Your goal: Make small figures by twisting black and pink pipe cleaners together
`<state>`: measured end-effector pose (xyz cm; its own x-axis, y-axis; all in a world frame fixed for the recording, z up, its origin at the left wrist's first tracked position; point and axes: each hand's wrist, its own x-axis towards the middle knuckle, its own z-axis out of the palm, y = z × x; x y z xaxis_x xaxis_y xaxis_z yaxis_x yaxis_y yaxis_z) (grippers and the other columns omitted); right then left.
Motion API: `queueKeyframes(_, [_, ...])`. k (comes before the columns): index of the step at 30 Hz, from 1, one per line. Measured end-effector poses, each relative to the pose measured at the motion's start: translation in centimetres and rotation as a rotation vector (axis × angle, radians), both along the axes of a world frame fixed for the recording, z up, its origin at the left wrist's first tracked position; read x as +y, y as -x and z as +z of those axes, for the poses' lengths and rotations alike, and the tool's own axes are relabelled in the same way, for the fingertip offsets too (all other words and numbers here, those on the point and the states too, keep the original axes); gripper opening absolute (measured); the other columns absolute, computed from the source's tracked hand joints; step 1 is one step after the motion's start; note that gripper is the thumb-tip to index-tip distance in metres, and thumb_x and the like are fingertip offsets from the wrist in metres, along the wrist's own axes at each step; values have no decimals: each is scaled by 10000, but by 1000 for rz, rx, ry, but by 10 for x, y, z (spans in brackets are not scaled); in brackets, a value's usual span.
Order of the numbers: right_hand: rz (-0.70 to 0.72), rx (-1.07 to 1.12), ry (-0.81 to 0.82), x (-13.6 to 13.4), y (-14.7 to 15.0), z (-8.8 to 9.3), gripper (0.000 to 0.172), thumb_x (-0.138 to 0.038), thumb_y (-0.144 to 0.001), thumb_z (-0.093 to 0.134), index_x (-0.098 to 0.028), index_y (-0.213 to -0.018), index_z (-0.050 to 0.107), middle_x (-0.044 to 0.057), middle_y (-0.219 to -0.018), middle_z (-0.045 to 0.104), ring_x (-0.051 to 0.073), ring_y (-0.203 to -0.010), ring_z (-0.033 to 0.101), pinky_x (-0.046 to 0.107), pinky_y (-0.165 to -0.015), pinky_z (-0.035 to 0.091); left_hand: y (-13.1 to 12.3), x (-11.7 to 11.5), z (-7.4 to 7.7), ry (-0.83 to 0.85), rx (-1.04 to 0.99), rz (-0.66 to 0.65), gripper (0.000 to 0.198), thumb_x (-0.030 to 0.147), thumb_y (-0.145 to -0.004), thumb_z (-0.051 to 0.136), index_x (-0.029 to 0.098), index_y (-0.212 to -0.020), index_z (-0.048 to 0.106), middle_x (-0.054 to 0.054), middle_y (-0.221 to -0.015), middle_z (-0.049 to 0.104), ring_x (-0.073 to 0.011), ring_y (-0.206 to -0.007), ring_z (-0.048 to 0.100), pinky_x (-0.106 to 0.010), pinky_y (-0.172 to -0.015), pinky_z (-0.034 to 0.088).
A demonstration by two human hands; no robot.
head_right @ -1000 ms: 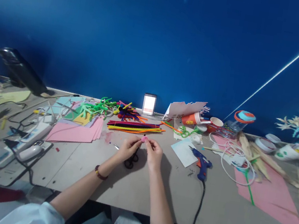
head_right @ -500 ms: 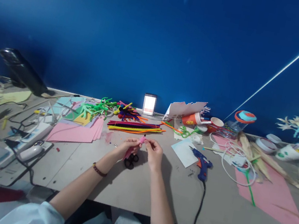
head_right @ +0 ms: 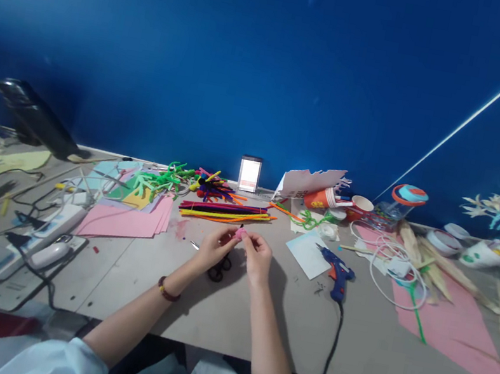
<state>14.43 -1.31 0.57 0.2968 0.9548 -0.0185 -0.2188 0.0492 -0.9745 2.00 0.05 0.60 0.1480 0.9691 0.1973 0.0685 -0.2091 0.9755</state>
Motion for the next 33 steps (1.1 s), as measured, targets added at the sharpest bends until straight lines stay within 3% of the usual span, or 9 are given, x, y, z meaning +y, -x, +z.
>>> queueKeyframes(5, [37,-42,-1,-1,1,1,360,-506,-617,725,-177,-739,649,-12,-606,580,80,-459,391,221,-429,316,3,1,-1,-69,39,11,252,387,-801,582,207,-942,689,-55,-894,661,-171,-776,535,-275,-759,408])
queueKeyframes(8, [44,-76,-13,-3,1,3,379,-523,-626,706,-183,-792,668,15,-674,623,101,-509,451,227,-462,368,3,5,-1,-1,-26,-11,314,450,-786,586,187,-921,692,-29,-741,629,-143,-660,503,-248,-646,406])
queueKeyframes(12, [39,-82,-19,-3,1,2,388,-523,-624,702,-179,-800,665,16,-674,619,105,-522,465,226,-473,381,3,8,0,169,-120,-107,429,533,-738,613,147,-909,689,47,-516,447,-68,-461,341,-201,-456,266])
queueKeyframes(18, [4,-44,-19,0,-1,-2,339,-476,-607,741,-185,-715,604,-21,-594,564,94,-493,434,215,-442,339,5,8,2,288,-251,-204,437,538,-695,661,132,-855,680,52,-527,434,-44,-445,344,-194,-439,243])
queueKeyframes(27, [103,33,1,0,-1,4,339,-465,-591,750,-172,-734,659,17,-663,637,77,-463,396,226,-434,342,13,8,7,432,-359,-387,422,522,-658,701,114,-741,638,52,-518,428,-34,-416,342,-196,-434,249])
queueKeyframes(30, [92,34,-10,0,-2,3,326,-463,-597,747,-173,-716,659,7,-637,619,74,-459,391,221,-426,333,10,6,7,379,-315,-351,423,520,-688,676,118,-813,641,36,-555,472,-47,-442,374,-201,-448,286])
queueKeyframes(33, [56,35,7,0,-2,1,330,-473,-594,741,-172,-700,656,-18,-571,569,71,-451,391,211,-417,320,4,4,6,221,-218,-212,452,464,-687,695,159,-1010,609,-8,-753,572,-82,-573,476,-200,-508,364])
